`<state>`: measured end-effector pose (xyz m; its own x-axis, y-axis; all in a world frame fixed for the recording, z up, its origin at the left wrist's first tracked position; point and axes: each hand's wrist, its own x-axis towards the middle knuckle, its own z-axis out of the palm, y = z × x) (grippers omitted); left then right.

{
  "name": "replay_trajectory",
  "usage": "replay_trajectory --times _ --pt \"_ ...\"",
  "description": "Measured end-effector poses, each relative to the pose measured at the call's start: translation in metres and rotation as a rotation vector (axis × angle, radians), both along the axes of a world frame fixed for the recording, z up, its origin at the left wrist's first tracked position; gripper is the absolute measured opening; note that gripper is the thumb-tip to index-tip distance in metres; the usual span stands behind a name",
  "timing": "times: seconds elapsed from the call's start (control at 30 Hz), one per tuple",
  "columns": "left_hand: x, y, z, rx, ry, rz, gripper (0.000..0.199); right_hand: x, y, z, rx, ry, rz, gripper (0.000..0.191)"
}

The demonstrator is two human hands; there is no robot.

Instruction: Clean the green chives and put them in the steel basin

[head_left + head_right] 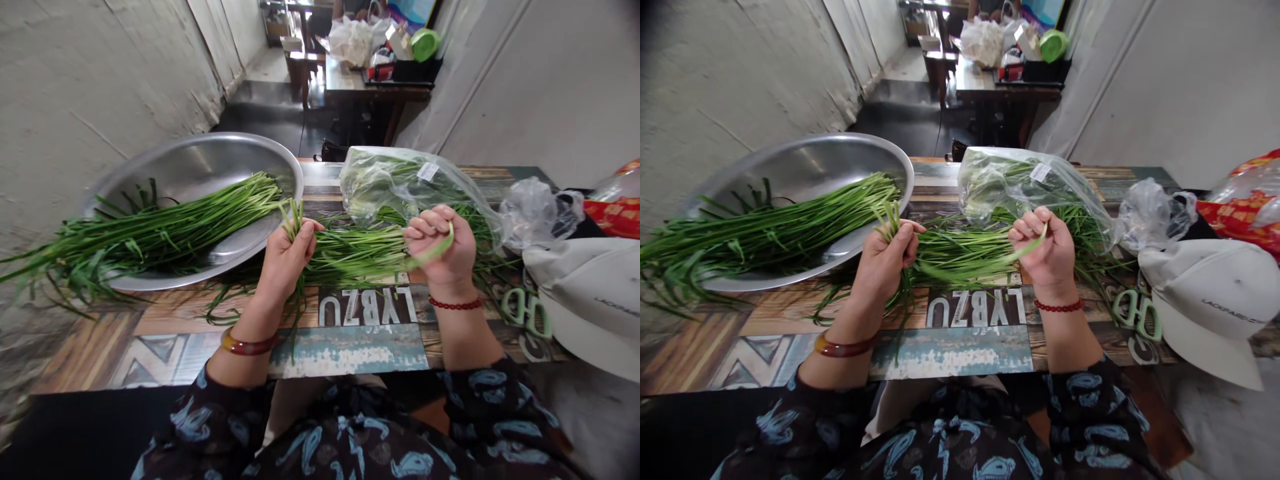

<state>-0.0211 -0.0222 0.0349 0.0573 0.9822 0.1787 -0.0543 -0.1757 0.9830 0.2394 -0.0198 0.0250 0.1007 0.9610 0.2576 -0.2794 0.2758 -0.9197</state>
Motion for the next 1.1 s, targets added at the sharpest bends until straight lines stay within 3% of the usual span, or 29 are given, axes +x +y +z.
replay_trajectory --times 0.17,0.3,0.43,0.5,0.6,0.77,0.93,1.1 --pt "0.001 0.001 -0.003 -0.069 -0.012 -0.094 0.03 -0.014 -0.019 0.006 0.034 -0.215 0.073 0.042" --pt "0.01 -0.003 -0.006 -0.179 0.049 -0.261 0.035 -0.033 -0.018 -0.003 0.048 -0.439 0.185 0.023" --pt "0.017 -0.007 -0.01 -0.229 0.163 -0.491 0.044 -0.048 -0.015 -0.009 0.112 -0.577 0.05 0.016" --pt "0.018 -0.007 -0.01 -0.211 0.194 -0.529 0.045 -0.049 -0.014 -0.007 0.204 -0.674 -0.032 0.014" --pt "0.016 -0.006 -0.01 -0.217 0.198 -0.519 0.043 -0.041 -0.015 0.0 0.269 -0.781 -0.065 0.012" --pt "0.012 -0.002 -0.009 -0.259 0.098 -0.457 0.036 -0.005 -0.011 0.004 0.071 -0.832 -0.292 0.025" --pt "0.011 0.001 -0.008 -0.314 -0.025 -0.397 0.028 0.016 0.004 -0.012 0.182 -1.237 -0.379 0.014" --pt "0.01 0.001 -0.011 -0.344 -0.094 -0.357 0.03 0.011 0.011 -0.029 0.22 -1.288 -0.331 0.014"
